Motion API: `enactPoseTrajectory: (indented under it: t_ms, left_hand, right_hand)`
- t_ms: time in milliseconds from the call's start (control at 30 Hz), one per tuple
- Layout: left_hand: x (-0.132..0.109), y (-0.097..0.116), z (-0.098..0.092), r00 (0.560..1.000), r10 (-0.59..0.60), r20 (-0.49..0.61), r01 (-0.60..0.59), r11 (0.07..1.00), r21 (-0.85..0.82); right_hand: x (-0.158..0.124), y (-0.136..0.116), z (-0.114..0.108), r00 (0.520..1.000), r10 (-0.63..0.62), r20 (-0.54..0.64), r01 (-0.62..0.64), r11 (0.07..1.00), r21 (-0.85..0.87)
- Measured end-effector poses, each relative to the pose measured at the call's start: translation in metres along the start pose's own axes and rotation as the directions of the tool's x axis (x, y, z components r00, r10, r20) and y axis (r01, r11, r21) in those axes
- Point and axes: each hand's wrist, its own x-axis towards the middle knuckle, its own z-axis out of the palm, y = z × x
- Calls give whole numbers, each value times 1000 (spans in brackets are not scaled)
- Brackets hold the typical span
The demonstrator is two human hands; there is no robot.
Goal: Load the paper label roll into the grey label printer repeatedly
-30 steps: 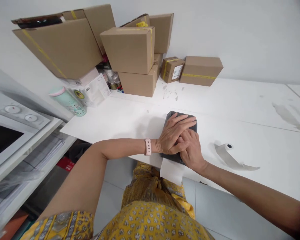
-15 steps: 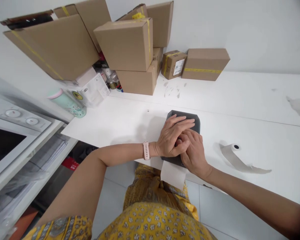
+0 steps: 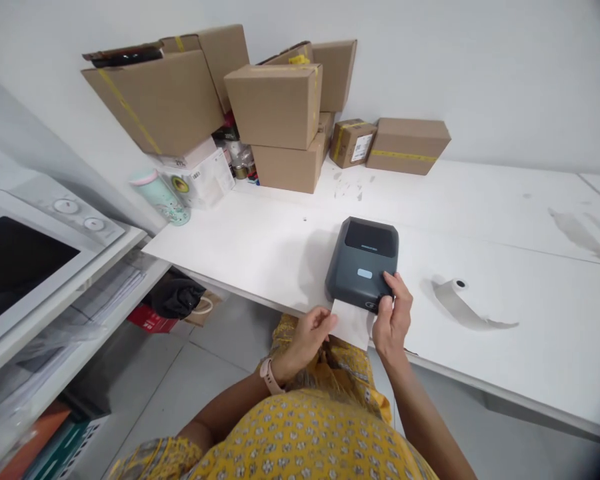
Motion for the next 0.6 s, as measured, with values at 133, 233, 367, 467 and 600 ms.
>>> enactPoseTrajectory:
  t_ms: [133,233,367,467,600]
  left_hand:
    - [7,5,13,972,-99,213,117,990,-77]
    - [10,15,24,981,-79,179,107,982,-156]
    - [6,21,32,983,-133,130,159,963,-219]
    - [6,17,34,980,-171,99,190,955,-227]
    - [10,6,33,988,-147,54,153,979,-133]
  right_hand:
    - [4,6,0,997,-74,-8,73,997,-26]
    - [6,8,-3,997,-72,-2,72,997,-12]
    - [6,8,-5,997,-79,7,80,997,-19]
    - [8,8,-6,995,-98,11,98,995,-22]
    - [16,2,-6,993,-104,51,111,982,-153]
